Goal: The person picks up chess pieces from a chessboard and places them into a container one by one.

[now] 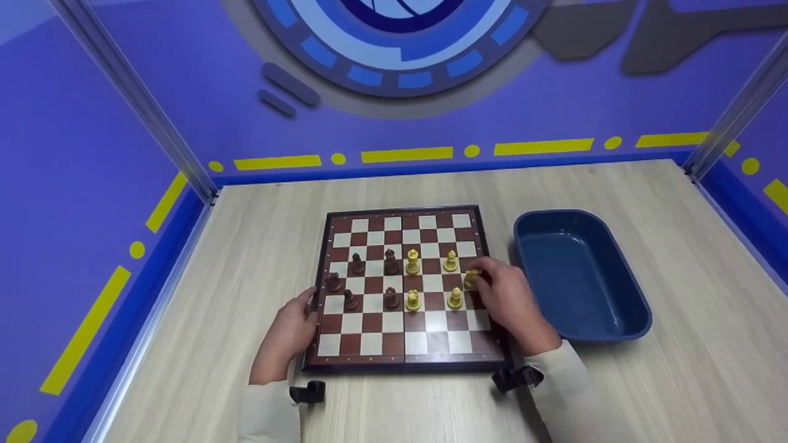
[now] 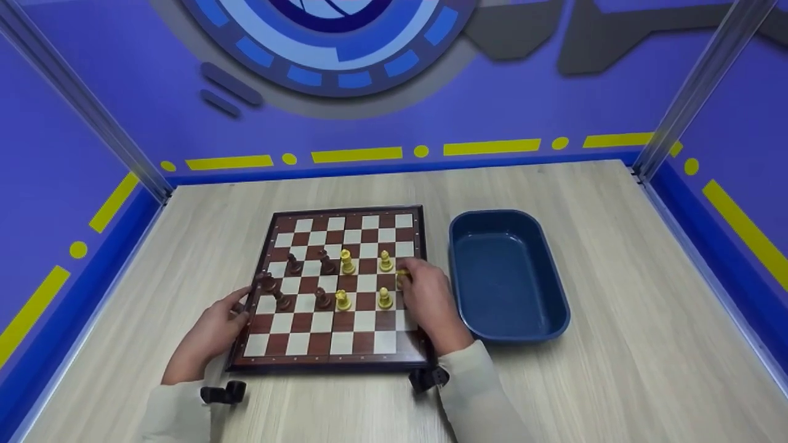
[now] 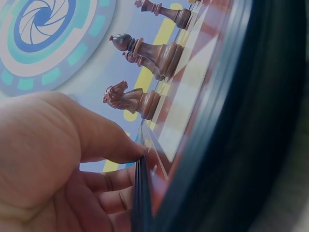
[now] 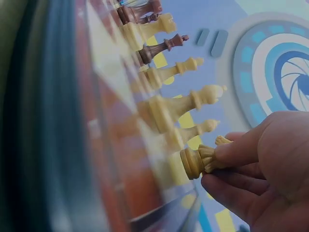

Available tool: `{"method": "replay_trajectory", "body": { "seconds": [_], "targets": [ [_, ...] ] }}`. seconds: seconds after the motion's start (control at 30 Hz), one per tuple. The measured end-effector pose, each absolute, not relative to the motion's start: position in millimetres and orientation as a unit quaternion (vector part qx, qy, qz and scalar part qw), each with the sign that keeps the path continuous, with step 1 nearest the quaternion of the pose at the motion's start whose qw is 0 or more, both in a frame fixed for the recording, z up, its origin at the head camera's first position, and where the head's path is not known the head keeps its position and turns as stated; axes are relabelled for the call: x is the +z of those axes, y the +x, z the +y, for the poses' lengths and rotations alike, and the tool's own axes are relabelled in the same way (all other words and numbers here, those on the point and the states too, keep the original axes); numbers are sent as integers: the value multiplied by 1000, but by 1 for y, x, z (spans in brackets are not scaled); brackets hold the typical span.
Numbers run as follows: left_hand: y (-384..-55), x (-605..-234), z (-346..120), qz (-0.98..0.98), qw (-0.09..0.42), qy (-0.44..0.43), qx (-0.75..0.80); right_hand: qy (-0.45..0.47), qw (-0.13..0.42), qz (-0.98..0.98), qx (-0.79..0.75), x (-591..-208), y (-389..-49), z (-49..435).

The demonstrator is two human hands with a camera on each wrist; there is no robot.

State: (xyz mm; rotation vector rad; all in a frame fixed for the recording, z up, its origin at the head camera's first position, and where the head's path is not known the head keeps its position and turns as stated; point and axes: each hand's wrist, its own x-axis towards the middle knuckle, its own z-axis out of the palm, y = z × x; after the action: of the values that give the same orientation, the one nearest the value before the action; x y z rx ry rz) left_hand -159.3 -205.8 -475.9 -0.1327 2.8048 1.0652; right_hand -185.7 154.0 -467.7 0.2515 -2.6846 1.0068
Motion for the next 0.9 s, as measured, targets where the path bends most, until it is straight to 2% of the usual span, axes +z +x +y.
{"method": "replay_trajectory", "body": {
  "seconds": [0.9],
  "targets": [
    [-160, -477, -207, 925, 66, -42, 373, 63, 184, -911, 365, -434, -181, 191]
  ]
}}
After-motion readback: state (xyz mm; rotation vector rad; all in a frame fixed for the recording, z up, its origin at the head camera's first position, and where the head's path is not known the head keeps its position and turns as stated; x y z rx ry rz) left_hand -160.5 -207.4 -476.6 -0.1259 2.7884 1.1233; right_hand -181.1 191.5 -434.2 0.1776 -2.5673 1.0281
